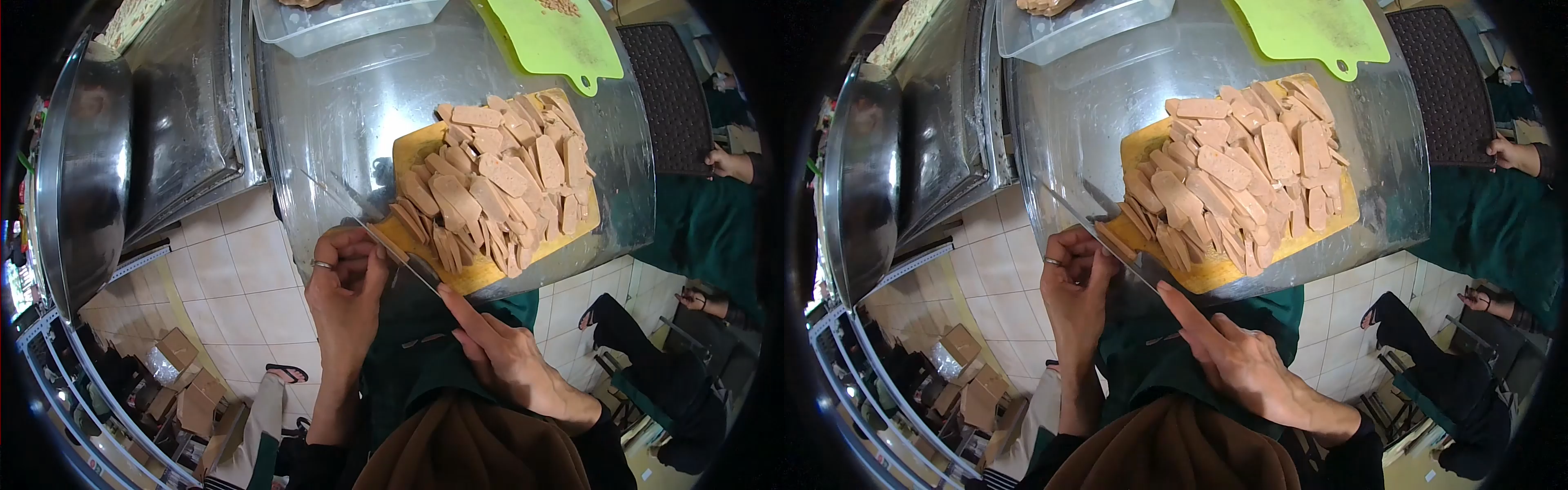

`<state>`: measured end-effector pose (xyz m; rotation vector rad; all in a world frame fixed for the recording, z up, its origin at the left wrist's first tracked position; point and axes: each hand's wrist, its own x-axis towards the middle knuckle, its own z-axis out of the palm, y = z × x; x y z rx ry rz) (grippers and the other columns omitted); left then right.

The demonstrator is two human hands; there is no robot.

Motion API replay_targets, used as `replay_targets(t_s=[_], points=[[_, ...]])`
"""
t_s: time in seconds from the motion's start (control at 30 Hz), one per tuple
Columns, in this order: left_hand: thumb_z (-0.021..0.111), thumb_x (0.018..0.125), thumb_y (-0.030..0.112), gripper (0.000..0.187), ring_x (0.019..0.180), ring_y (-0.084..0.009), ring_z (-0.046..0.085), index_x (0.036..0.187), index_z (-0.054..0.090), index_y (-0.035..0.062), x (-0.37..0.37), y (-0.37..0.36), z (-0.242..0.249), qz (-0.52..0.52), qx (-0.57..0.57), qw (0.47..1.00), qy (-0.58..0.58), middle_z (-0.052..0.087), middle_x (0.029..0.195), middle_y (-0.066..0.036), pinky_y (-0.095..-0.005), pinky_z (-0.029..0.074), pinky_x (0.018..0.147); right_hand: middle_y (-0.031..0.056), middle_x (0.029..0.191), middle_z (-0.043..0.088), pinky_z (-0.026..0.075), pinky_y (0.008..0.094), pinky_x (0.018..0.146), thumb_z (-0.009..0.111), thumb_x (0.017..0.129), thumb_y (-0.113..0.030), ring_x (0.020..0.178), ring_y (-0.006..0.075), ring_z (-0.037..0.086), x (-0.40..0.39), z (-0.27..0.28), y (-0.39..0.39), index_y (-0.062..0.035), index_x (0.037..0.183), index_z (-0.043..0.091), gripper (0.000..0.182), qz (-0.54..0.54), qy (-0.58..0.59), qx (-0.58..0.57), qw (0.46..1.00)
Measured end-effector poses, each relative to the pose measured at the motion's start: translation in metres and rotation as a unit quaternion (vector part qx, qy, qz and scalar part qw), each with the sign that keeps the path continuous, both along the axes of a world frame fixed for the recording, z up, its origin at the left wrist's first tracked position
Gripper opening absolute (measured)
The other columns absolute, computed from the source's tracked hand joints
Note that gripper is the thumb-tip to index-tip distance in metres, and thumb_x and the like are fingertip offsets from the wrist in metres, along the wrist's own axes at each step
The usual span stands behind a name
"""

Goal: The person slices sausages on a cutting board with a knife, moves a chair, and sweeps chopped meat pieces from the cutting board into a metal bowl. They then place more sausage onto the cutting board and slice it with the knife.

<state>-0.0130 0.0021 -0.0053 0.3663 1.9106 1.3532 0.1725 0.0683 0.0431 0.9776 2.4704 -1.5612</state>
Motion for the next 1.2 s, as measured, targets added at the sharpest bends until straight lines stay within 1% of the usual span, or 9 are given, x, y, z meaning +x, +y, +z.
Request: replay_targets(t_s=[0.17,0.27,0.37,0.57,0.67,0.87,1.0,1.1,1.2], points=[[0.063,0.091,0.003,0.02,0.081,-0.0106,0.065,0.109,0.055,-0.0002,0.002,0.001,-0.003,-0.003,0.001,1.0,0.012,0.065,0.092,-0.008,-0.0228,0.052,0.071,0.0144,0.066,0.051,0.049,0.0455,0.052,0.055,0.093,-0.005,0.053,0.0368,0.056,0.0,0.0,-0.003,-0.0188,0.151,0.029,0.065,-0.004,-0.018,0.008,1.0],[0.063,0.091,0.003,0.02,0.079,-0.0107,0.065,0.109,0.055,0.0001,0.0,0.0,-0.002,-0.003,0.005,1.0,0.016,0.065,0.091,-0.008,-0.0229,0.052,0.069,0.0219,0.09,0.064,0.051,0.0439,0.068,0.054,0.092,0.002,0.079,0.0417,0.063,-0.015,0.002,0.002,-0.0075,0.145,0.038,0.056,-0.005,-0.061,-0.028,0.998],[0.063,0.091,0.003,0.02,0.079,-0.011,0.065,0.109,0.055,0.0004,0.003,0.0,-0.004,-0.002,0.0,1.0,0.025,0.065,0.091,-0.008,-0.0229,0.052,0.067,0.0216,0.089,0.064,0.051,0.0435,0.068,0.054,0.092,0.002,0.078,0.042,0.063,-0.014,-0.001,0.0,-0.0075,0.145,0.038,0.056,-0.002,-0.057,-0.01,0.998],[0.064,0.09,0.004,0.022,0.078,-0.0112,0.065,0.11,0.055,0.0008,0.002,-0.001,-0.007,-0.001,0.001,1.0,0.023,0.065,0.091,-0.008,-0.0229,0.052,0.066,0.0237,0.104,0.065,0.054,0.042,0.073,0.056,0.091,0.001,0.089,0.0409,0.065,-0.02,-0.011,-0.001,-0.0091,0.145,0.038,0.058,-0.012,-0.047,0.016,0.999],[0.064,0.09,0.004,0.022,0.079,-0.0111,0.066,0.11,0.055,0.0009,0.001,-0.001,-0.005,-0.009,-0.002,0.999,0.037,0.065,0.091,-0.007,-0.0229,0.052,0.065,0.0246,0.108,0.065,0.055,0.0422,0.076,0.057,0.09,0.0,0.093,0.0406,0.065,-0.034,-0.021,0.002,-0.0098,0.145,0.039,0.058,-0.015,-0.017,0.033,0.999],[0.064,0.09,0.002,0.022,0.077,-0.0105,0.065,0.11,0.056,0.0015,0.003,0.0,-0.006,0.001,0.004,0.999,0.037,0.065,0.089,-0.006,-0.0224,0.051,0.065,0.0211,0.109,0.066,0.055,0.0422,0.076,0.058,0.09,-0.001,0.093,0.041,0.064,-0.017,-0.015,-0.005,-0.0134,0.145,0.039,0.059,-0.023,-0.068,0.018,0.997],[0.064,0.09,0.002,0.021,0.076,-0.0103,0.064,0.109,0.056,0.0011,0.004,0.001,-0.007,0.007,0.017,0.999,0.03,0.065,0.088,-0.006,-0.0217,0.051,0.065,0.0226,0.107,0.065,0.055,0.0424,0.074,0.057,0.092,-0.005,0.089,0.0413,0.064,-0.027,-0.021,0.001,-0.0137,0.145,0.039,0.056,-0.019,-0.029,0.047,0.998],[0.064,0.09,0.003,0.019,0.076,-0.0098,0.064,0.107,0.057,0.0001,0.003,0.002,-0.004,0.003,0.012,0.998,0.054,0.065,0.086,-0.006,-0.0211,0.051,0.065,0.0227,0.109,0.065,0.054,0.0436,0.075,0.056,0.093,-0.006,0.092,0.0432,0.062,-0.011,-0.014,-0.001,-0.0144,0.144,0.04,0.054,-0.035,-0.018,0.026,0.999],[0.064,0.09,0.002,0.018,0.076,-0.0098,0.065,0.106,0.057,-0.0006,0.004,0.002,-0.004,-0.008,0.017,0.997,0.074,0.065,0.085,-0.006,-0.0213,0.051,0.065,0.0245,0.114,0.063,0.051,0.0446,0.082,0.056,0.093,-0.005,0.102,0.044,0.059,-0.025,-0.011,0.007,-0.0127,0.144,0.04,0.054,-0.023,-0.001,0.044,0.999]])
